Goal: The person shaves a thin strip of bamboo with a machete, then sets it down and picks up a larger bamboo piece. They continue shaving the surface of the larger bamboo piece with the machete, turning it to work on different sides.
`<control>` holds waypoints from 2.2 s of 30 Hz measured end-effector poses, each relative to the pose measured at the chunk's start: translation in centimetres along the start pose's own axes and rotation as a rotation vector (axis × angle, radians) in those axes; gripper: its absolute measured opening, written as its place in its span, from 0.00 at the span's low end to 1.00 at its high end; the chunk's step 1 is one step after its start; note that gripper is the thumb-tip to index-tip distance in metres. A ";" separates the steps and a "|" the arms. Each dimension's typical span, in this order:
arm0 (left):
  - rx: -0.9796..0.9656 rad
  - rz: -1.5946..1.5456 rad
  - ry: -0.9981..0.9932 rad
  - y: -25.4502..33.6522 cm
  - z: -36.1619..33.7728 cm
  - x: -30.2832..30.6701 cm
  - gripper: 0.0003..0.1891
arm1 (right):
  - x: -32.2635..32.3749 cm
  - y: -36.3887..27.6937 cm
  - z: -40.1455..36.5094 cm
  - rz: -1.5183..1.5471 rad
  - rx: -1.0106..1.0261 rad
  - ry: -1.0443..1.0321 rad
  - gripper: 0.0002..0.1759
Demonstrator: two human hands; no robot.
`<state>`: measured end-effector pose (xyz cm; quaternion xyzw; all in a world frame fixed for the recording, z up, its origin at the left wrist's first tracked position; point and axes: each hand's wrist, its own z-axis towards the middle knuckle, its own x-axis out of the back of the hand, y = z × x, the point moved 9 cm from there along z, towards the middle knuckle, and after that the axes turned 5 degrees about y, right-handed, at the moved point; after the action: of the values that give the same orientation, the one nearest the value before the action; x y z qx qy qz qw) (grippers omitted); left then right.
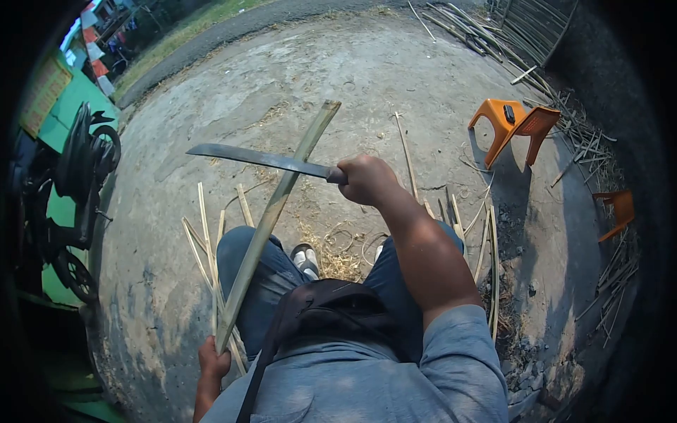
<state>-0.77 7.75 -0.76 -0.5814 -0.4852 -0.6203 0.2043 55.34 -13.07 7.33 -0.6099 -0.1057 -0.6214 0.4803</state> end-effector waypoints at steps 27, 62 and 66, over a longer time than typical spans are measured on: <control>-0.057 -0.052 0.031 0.7 0.6 -0.8 0.12 | -1.4 -3.2 -1.2 -0.148 0.200 -0.171 0.07; -0.132 -0.089 0.039 1.7 1.6 -0.4 0.08 | 0.8 -2.9 -1.2 -0.112 0.284 0.025 0.04; -0.123 -0.112 0.042 1.2 1.3 -0.5 0.09 | 0.6 1.7 0.3 -0.096 0.073 0.063 0.04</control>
<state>1.02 8.14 -0.97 -0.5517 -0.4734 -0.6715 0.1433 56.88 -14.03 7.10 -0.5663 -0.1424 -0.6583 0.4749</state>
